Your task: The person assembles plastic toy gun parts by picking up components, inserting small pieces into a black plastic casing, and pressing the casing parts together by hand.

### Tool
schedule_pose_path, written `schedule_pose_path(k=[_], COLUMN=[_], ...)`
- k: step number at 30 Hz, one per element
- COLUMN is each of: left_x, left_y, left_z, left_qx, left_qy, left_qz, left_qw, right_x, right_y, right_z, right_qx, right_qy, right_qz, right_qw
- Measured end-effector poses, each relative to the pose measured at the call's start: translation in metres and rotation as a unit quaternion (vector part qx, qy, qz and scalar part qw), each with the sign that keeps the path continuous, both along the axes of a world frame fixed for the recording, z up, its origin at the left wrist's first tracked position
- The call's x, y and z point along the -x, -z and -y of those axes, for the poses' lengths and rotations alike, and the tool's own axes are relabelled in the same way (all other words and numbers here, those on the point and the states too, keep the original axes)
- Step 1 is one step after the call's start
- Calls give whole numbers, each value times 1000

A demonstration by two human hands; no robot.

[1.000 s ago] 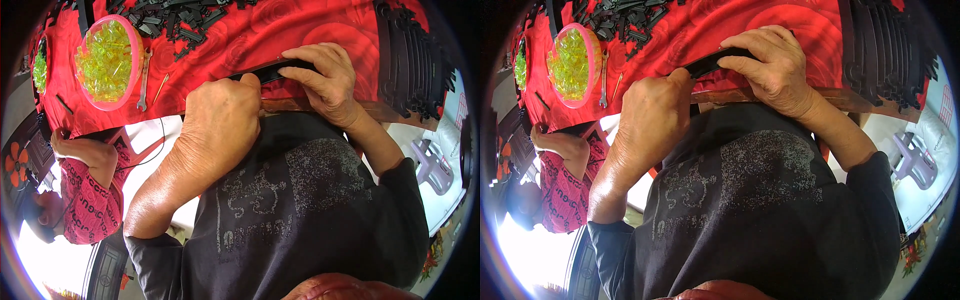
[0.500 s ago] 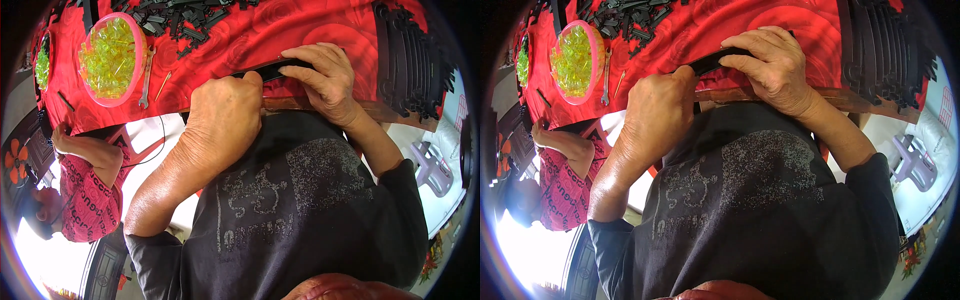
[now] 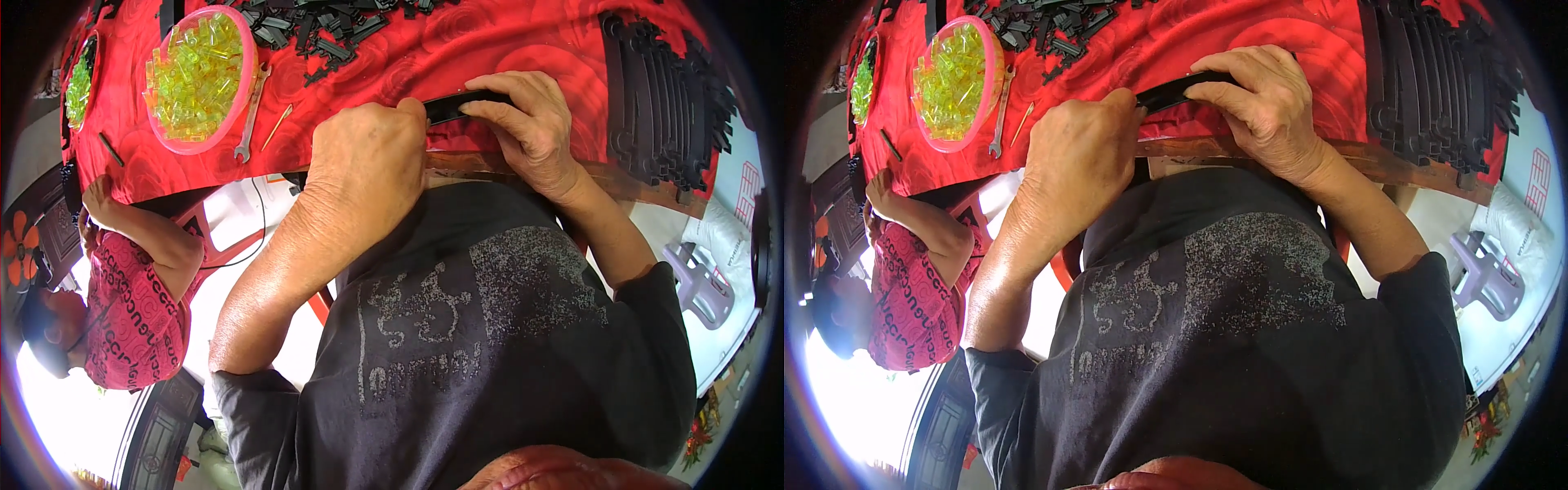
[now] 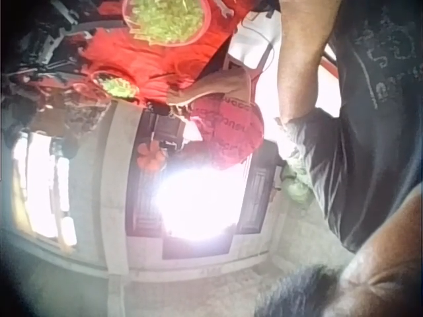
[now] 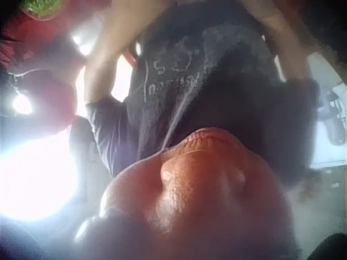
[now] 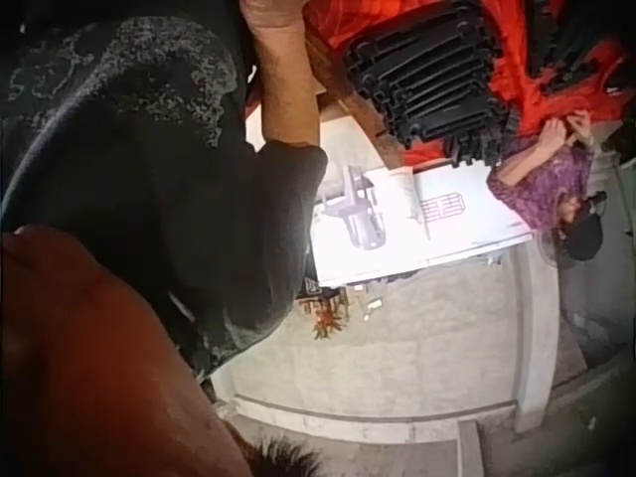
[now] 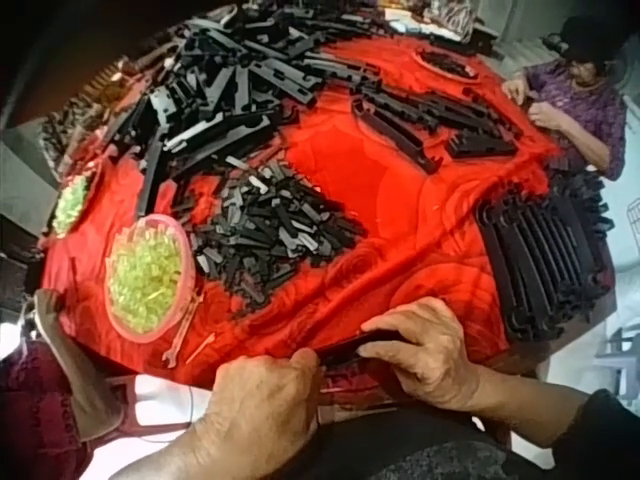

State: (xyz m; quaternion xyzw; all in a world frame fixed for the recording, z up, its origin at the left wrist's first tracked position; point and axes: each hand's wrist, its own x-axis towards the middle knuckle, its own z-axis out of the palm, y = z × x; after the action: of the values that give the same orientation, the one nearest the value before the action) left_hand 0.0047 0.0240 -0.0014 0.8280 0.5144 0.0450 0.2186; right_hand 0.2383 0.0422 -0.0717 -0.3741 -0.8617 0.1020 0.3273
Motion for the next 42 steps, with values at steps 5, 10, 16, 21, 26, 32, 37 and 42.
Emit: schedule_pose_path(k=[5,10,16,21,26,32,37,42], left_x=[0,-2,4,0,7,5,5,5], left_y=[2,2,7,4,9,5,7,6], left_z=[-1,-5,-10,-9,-7,-4,-6,-7], left_qx=[6,12,12,24,-1,9,9,21], left_qy=[0,4,3,-6,-6,-6,-4,2], left_qz=[-5,-12,37,14,26,29,21,25], left_qw=[1000,1000,999,1000,1000,1000,1000,999], right_x=[3,3,4,5,7,6,4,4], right_y=[-1,1,2,0,0,0,1,2], right_z=[-1,-1,-3,-2,-3,-1,0,-1], right_qx=[3,3,5,6,1,-1,-2,1], right_qy=[0,1,-3,-1,-1,2,4,5], right_qz=[6,-6,-6,-1,-3,-4,-3,0], right_qw=[1000,1000,1000,1000,1000,1000,1000,1000])
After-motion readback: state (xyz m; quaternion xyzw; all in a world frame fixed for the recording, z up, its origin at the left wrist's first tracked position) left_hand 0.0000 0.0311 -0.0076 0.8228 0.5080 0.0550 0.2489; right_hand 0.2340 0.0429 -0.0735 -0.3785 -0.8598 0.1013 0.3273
